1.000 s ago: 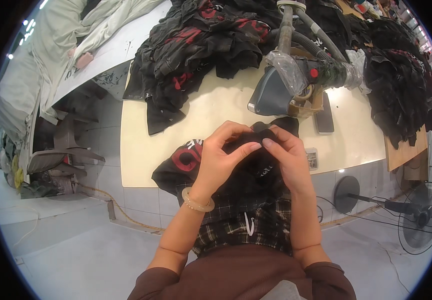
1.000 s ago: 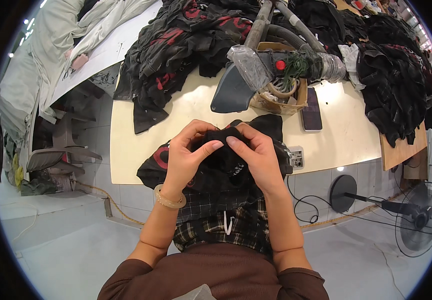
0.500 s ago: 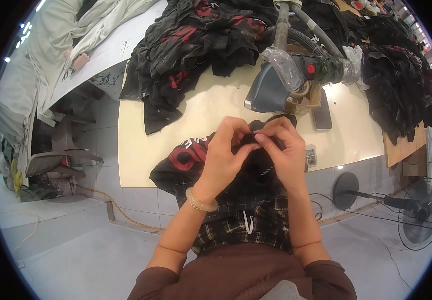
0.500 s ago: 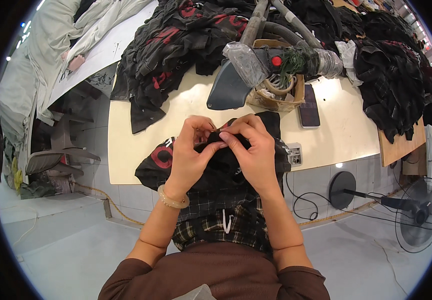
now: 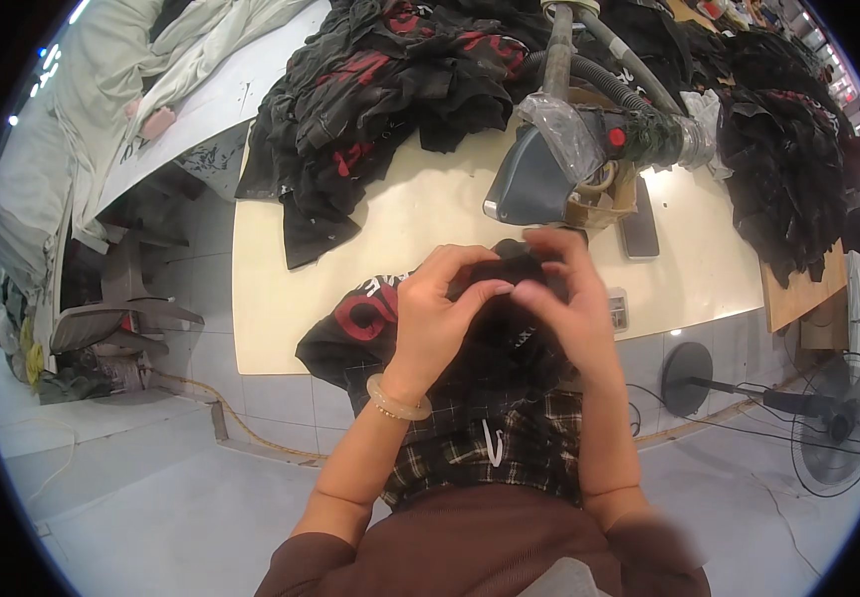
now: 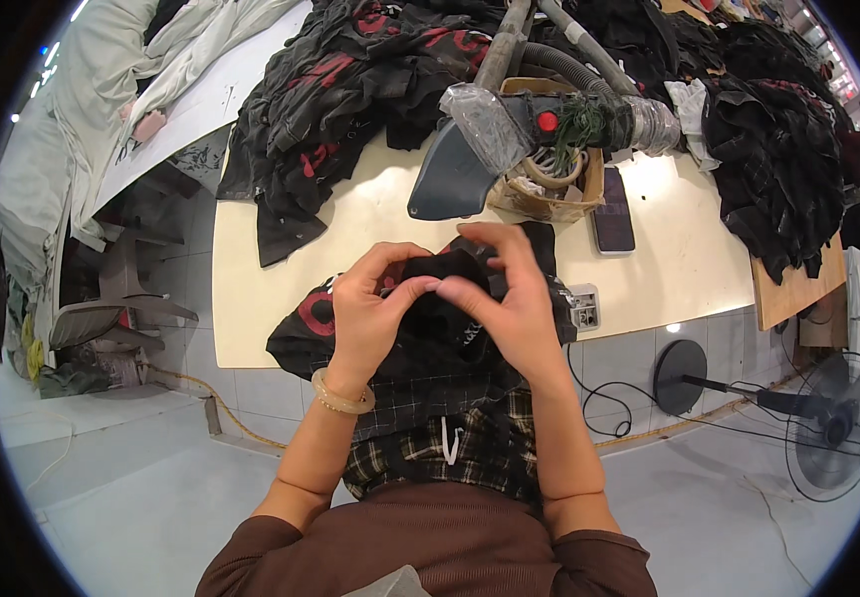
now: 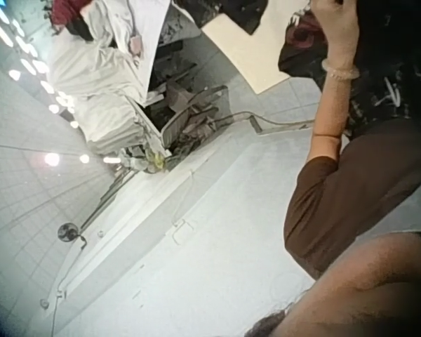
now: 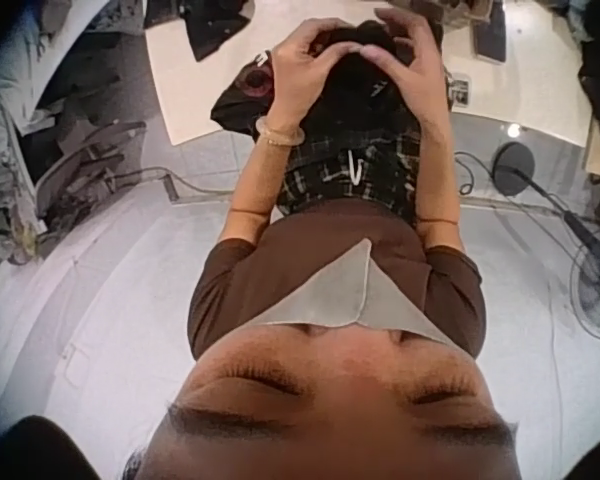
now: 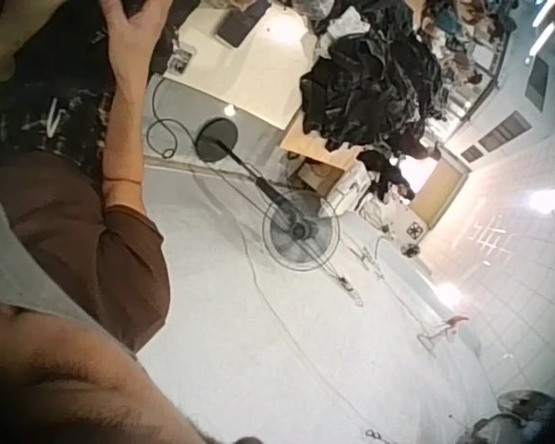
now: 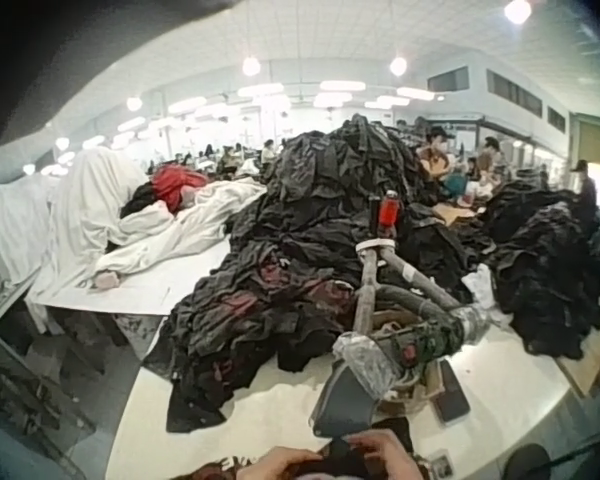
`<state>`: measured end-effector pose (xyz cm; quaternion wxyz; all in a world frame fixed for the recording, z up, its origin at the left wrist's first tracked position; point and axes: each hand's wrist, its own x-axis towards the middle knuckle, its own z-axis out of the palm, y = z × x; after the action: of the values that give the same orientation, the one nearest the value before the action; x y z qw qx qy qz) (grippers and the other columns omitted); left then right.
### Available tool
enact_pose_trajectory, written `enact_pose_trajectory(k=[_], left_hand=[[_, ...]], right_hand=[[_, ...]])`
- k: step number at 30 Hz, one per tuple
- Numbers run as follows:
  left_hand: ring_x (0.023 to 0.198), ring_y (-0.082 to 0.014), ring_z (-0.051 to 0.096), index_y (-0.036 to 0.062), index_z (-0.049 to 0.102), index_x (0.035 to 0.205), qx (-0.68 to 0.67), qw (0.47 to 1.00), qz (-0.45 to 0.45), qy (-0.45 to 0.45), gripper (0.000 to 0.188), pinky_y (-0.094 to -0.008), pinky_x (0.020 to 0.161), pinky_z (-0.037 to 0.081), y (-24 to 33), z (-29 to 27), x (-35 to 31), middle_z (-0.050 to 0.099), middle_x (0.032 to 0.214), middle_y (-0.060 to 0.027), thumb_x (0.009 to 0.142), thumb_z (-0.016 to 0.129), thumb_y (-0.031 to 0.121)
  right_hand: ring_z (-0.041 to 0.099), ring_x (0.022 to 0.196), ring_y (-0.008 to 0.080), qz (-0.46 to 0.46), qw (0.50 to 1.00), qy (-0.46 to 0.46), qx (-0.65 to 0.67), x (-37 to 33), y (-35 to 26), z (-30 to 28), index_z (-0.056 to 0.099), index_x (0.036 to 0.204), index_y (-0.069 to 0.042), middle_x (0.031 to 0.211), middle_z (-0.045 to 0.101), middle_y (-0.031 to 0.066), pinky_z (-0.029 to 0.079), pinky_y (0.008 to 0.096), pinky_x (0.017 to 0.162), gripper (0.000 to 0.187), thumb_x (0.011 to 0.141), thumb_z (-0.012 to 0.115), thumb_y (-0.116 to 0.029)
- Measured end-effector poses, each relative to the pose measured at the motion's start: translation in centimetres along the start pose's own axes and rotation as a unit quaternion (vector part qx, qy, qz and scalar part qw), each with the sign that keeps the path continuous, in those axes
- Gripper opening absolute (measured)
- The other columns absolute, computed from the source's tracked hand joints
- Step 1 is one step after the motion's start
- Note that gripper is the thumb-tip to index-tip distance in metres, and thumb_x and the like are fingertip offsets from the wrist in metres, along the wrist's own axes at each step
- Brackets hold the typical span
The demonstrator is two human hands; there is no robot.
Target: Inspecting and preparing the cuffs of black garments in a textile manufacturing environment.
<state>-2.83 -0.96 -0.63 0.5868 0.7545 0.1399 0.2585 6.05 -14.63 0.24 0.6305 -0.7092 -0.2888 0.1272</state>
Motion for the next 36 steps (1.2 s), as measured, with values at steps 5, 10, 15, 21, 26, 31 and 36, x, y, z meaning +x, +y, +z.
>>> enact_pose_trajectory(k=[5, 10, 15, 21, 26, 31, 36], left_hand=[[0.074, -0.007, 0.057, -0.0048, 0.063, 0.093, -0.04, 0.999, -0.01, 0.017, 0.018, -0.0203, 0.07, 0.048, -0.7, -0.2, 0.8, 0.063, 0.084, -0.0018, 0.077, 0.072, -0.006], [0.078, -0.0073, 0.059, -0.0042, 0.062, 0.092, -0.086, 0.995, -0.035, 0.025, 0.015, -0.0204, 0.073, 0.049, -0.5, -0.4, 1.2, 0.063, 0.086, -0.0016, 0.079, 0.07, -0.007], [0.079, -0.0065, 0.058, -0.0031, 0.062, 0.093, -0.1, 0.995, -0.016, 0.012, 0.016, -0.0195, 0.073, 0.048, -0.3, -0.2, 1.7, 0.062, 0.086, -0.0009, 0.08, 0.07, -0.005], [0.077, -0.0063, 0.056, -0.0017, 0.06, 0.094, -0.107, 0.992, -0.068, -0.015, 0.017, -0.0197, 0.074, 0.048, -0.9, -0.9, 1.4, 0.06, 0.086, 0.0008, 0.081, 0.071, -0.003], [0.077, -0.0067, 0.056, -0.0008, 0.058, 0.093, -0.114, 0.991, -0.05, -0.039, 0.018, -0.022, 0.076, 0.047, -0.5, -1.0, 1.6, 0.059, 0.086, 0.0002, 0.081, 0.072, -0.001], [0.077, -0.0071, 0.055, -0.0011, 0.058, 0.091, -0.036, 0.992, -0.083, -0.092, 0.018, -0.0218, 0.076, 0.047, -0.2, -1.4, 1.7, 0.061, 0.083, -0.0002, 0.081, 0.073, 0.003], [0.078, -0.0065, 0.057, -0.0027, 0.063, 0.091, -0.078, 0.988, -0.106, -0.082, 0.015, -0.0211, 0.075, 0.048, 0.3, -1.6, 1.7, 0.065, 0.084, -0.0009, 0.082, 0.072, 0.003]], right_hand=[[0.055, 0.081, 0.0095, 0.062, 0.995, -0.039, 0.065, -0.7, 2.2, 0.6, 0.056, 0.118, -0.003, 0.088, 0.059, 0.0011, 0.044, 0.0221, 0.074, 0.04, 0.082, 0.073, -0.009], [0.054, 0.078, 0.0064, 0.025, 0.988, 0.072, 0.133, -0.1, 0.8, 2.3, 0.064, 0.104, 0.0, 0.091, 0.063, 0.0022, 0.044, 0.0203, 0.072, 0.023, 0.082, 0.069, 0.001], [0.058, 0.083, 0.0088, -0.016, 0.992, 0.075, 0.1, 0.0, 1.5, 2.3, 0.064, 0.105, 0.001, 0.096, 0.066, 0.0039, 0.046, 0.0222, 0.077, 0.022, 0.084, 0.067, 0.002], [0.061, 0.085, 0.0145, -0.048, 0.998, 0.03, 0.033, 0.3, 1.0, 1.6, 0.064, 0.105, 0.0, 0.094, 0.064, 0.0061, 0.048, 0.0262, 0.079, 0.026, 0.08, 0.069, 0.001], [0.061, 0.084, 0.0198, -0.133, 0.985, 0.031, -0.103, 0.6, 1.1, 1.5, 0.064, 0.1, 0.001, 0.091, 0.062, 0.0092, 0.048, 0.0286, 0.077, 0.024, 0.076, 0.069, 0.001], [0.062, 0.081, 0.0203, 0.058, 0.996, 0.051, 0.05, 0.2, 1.0, 1.8, 0.059, 0.09, 0.003, 0.086, 0.061, 0.009, 0.048, 0.0281, 0.076, 0.013, 0.077, 0.063, 0.003], [0.058, 0.075, 0.0188, -0.012, 0.998, 0.042, -0.05, 0.4, 0.9, 1.6, 0.06, 0.093, 0.004, 0.082, 0.059, 0.0078, 0.047, 0.0271, 0.071, 0.015, 0.078, 0.059, 0.003]])
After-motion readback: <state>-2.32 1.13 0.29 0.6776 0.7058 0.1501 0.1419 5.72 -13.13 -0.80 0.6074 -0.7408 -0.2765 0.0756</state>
